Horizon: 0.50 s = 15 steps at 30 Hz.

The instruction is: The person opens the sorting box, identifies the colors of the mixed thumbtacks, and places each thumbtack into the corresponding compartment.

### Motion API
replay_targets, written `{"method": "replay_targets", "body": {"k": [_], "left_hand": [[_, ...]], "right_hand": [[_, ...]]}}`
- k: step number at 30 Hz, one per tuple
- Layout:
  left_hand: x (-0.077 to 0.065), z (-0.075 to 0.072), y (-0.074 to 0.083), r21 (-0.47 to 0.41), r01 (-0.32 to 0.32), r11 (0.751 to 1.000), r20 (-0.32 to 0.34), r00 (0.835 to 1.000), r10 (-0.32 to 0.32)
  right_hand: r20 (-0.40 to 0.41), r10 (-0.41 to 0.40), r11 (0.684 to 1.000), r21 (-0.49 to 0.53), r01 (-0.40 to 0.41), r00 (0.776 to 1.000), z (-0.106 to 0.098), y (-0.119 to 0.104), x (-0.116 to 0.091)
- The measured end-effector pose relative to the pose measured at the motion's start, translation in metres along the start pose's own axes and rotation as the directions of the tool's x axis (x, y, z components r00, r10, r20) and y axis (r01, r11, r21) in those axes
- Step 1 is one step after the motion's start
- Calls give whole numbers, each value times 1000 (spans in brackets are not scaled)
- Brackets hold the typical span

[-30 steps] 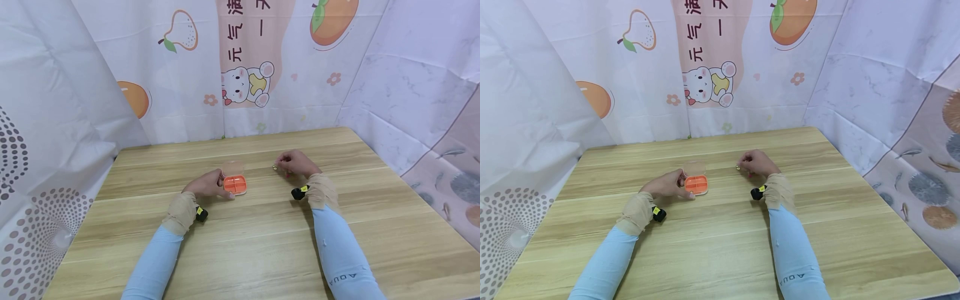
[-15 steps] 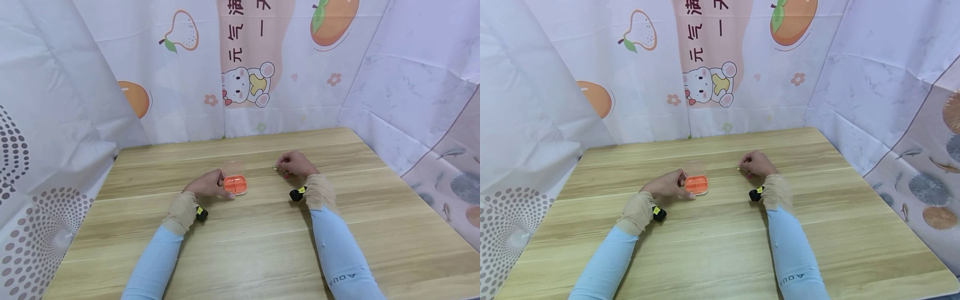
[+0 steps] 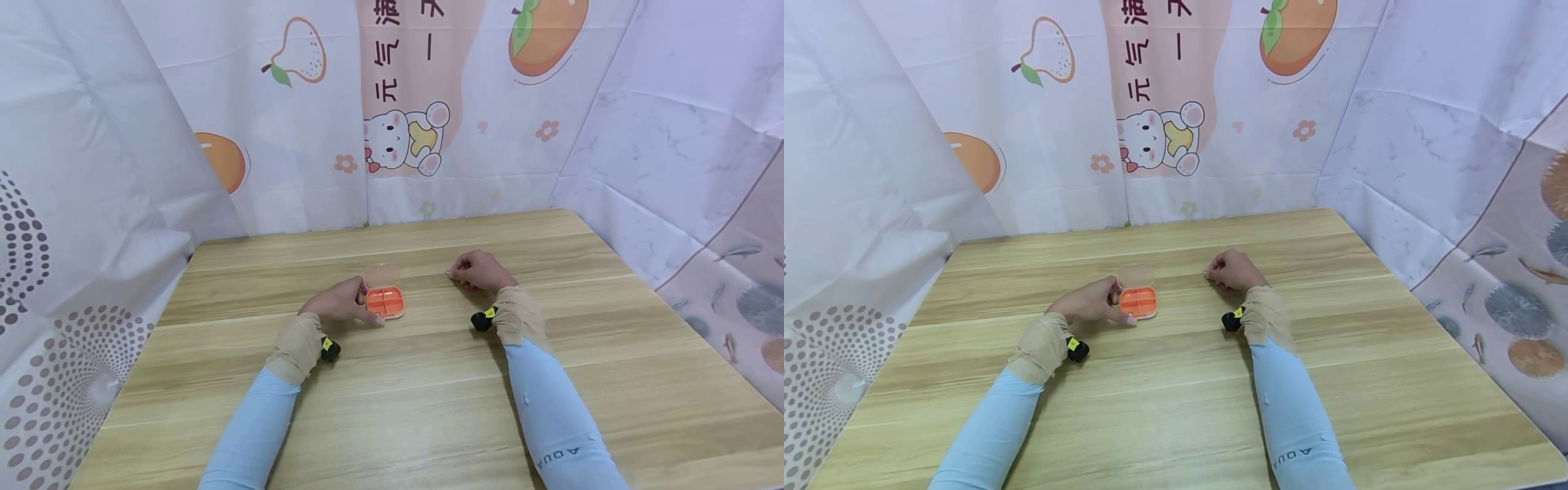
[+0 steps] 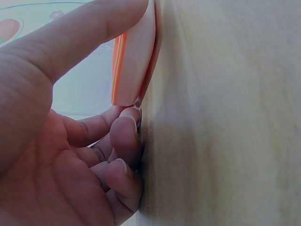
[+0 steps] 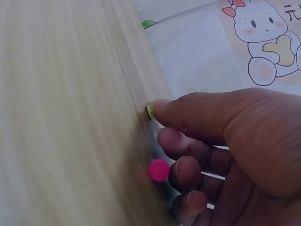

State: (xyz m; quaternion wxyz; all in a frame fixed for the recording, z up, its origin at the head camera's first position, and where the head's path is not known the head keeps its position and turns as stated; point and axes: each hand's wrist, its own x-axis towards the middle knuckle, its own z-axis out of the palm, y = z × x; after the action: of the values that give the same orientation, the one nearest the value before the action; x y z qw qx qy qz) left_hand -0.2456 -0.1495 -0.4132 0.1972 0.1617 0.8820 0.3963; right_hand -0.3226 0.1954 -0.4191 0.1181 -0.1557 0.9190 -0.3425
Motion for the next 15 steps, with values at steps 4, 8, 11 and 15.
{"method": "replay_targets", "body": {"k": [4,8,11,15], "left_hand": [[0,1,1,-12,1,1000,-1,1000,-1],[0,1,1,-19,8,1000,-3,1000,-8],[-1,1,2,-21,15,1000,-3,1000,-15],[0,1,2,-21,17,1000,0,1000,-17]], "right_hand": [[2,6,1000,-2,-6,1000,-1,2,0],[4,18,1000,-5,-18,1000,-1,1,-1],[3,32,999,1,-32,999,-1,1,-1],[1,48,996,72,-47,999,-3,2,-1]]}}
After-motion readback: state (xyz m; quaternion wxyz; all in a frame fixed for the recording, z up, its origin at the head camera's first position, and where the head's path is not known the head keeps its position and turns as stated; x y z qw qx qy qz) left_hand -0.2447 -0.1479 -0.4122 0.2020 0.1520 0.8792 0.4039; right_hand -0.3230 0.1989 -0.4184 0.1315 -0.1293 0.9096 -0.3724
